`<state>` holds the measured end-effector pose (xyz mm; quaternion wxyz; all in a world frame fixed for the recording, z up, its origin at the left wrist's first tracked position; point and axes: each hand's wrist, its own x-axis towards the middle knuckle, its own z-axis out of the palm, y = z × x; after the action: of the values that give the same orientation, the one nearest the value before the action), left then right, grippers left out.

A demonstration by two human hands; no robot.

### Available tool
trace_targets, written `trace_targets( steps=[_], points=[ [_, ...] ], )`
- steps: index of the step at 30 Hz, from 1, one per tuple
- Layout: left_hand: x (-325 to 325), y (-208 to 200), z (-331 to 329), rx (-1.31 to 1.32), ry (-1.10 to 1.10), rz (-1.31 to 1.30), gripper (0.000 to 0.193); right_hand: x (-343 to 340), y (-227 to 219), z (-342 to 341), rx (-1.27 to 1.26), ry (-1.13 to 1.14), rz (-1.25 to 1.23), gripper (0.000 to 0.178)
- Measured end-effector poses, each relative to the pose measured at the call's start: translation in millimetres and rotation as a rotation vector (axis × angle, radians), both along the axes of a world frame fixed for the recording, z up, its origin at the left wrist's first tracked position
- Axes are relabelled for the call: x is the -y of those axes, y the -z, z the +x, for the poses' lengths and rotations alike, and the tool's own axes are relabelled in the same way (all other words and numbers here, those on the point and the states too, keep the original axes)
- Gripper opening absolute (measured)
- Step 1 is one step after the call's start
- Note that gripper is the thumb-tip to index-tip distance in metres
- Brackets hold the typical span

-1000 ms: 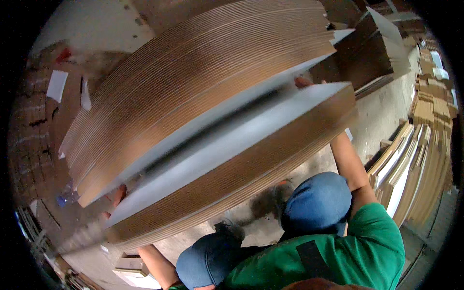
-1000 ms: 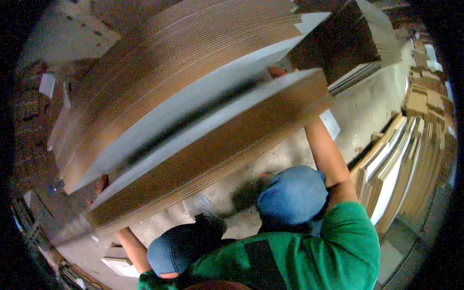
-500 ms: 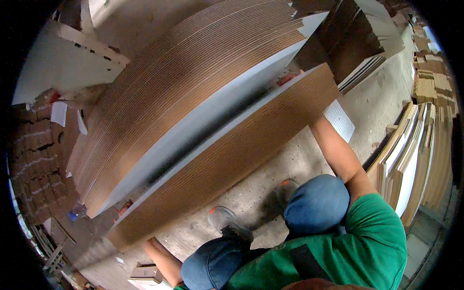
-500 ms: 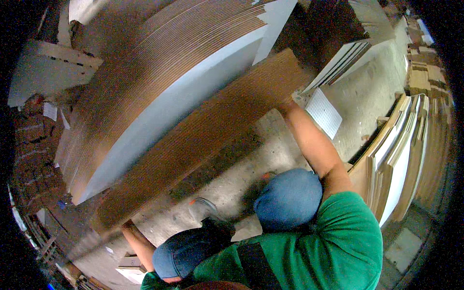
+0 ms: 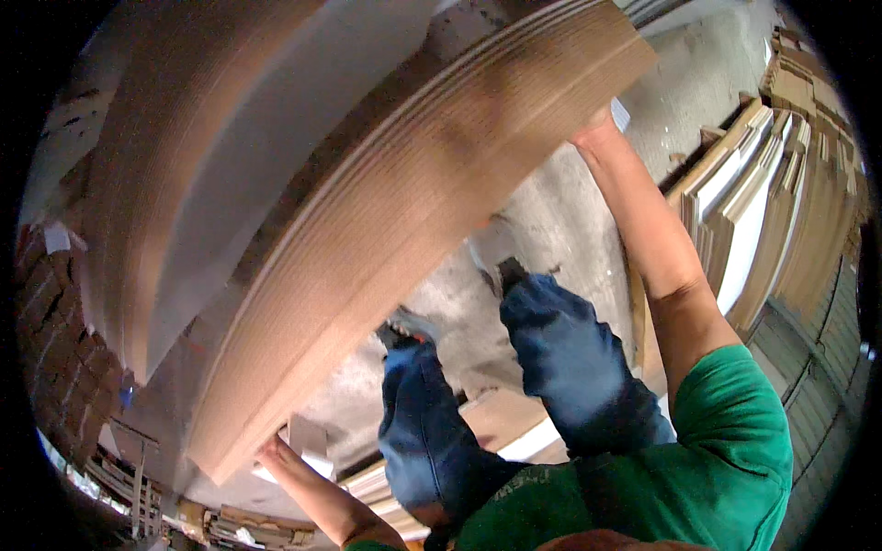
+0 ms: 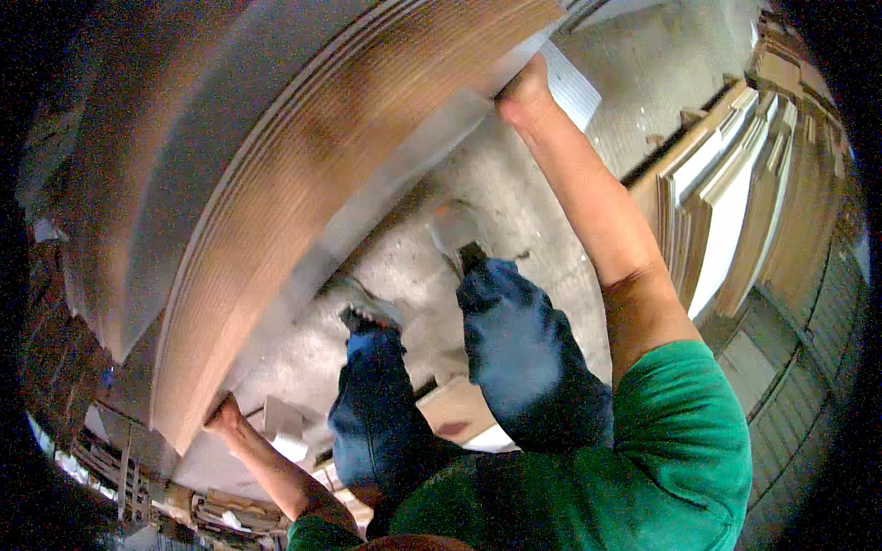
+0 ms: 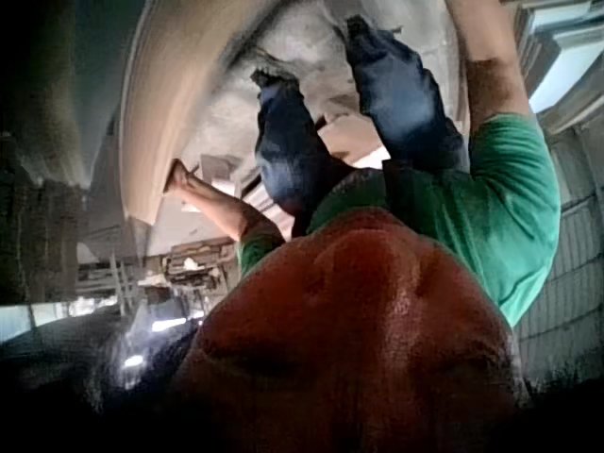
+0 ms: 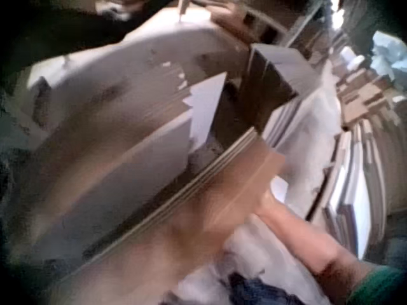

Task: The person repeatedly picks up large white rectangular panels from a stack on the floor and places them onto a separate stack. The person handles the panels one at a time, lifting them with both hands and aligning them before setting them down.

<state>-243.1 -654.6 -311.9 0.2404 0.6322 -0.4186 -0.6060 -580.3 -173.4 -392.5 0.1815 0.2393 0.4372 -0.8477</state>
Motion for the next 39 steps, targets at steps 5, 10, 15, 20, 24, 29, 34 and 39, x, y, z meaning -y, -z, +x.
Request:
trace_targets(
  steps=[5, 10, 15, 20, 24, 29, 34, 39],
  points=[
    [-1.7, -77.1, -13.2, 0.011, 0.147, 0.218, 0.063, -12.5, -84.6, 44.5, 0.194, 0.063, 0.372, 0.04],
    [-43.7, -178.3, -80.9, 0.203, 0.352, 0.15, 0.054, -90.3, -145.6, 100.3, 0.384, 0.127, 0.44, 0.039],
    [-81.3, -240.8, -112.4, 0.108, 0.577, 0.229, 0.046, -166.4, -253.5, 169.6, 0.447, 0.372, 0.419, 0.038],
    [-179.7, -339.5, -144.6, 0.099, 0.838, 0.32, 0.048, -253.8, -357.7, 252.0, 0.521, 0.527, 0.326, 0.037],
    [-252.6, -385.1, -147.5, 0.172, 1.082, 0.414, 0.057, -323.7, -378.1, 325.5, 0.619, 0.572, 0.251, 0.039],
    [-369.1, -417.1, -147.4, -0.059, 1.273, 0.427, 0.076, -398.1, -344.4, 424.2, 0.609, 0.792, 0.201, 0.045],
    [-451.4, -387.4, -189.0, 0.338, 1.582, 0.269, 0.085, -452.3, -271.4, 521.6, 0.727, 0.936, 0.221, 0.054],
    [-557.0, -309.5, -237.0, 0.269, 1.807, 0.29, 0.078, -501.2, -338.7, 533.7, 0.667, 0.856, 0.295, 0.07]
  ],
)
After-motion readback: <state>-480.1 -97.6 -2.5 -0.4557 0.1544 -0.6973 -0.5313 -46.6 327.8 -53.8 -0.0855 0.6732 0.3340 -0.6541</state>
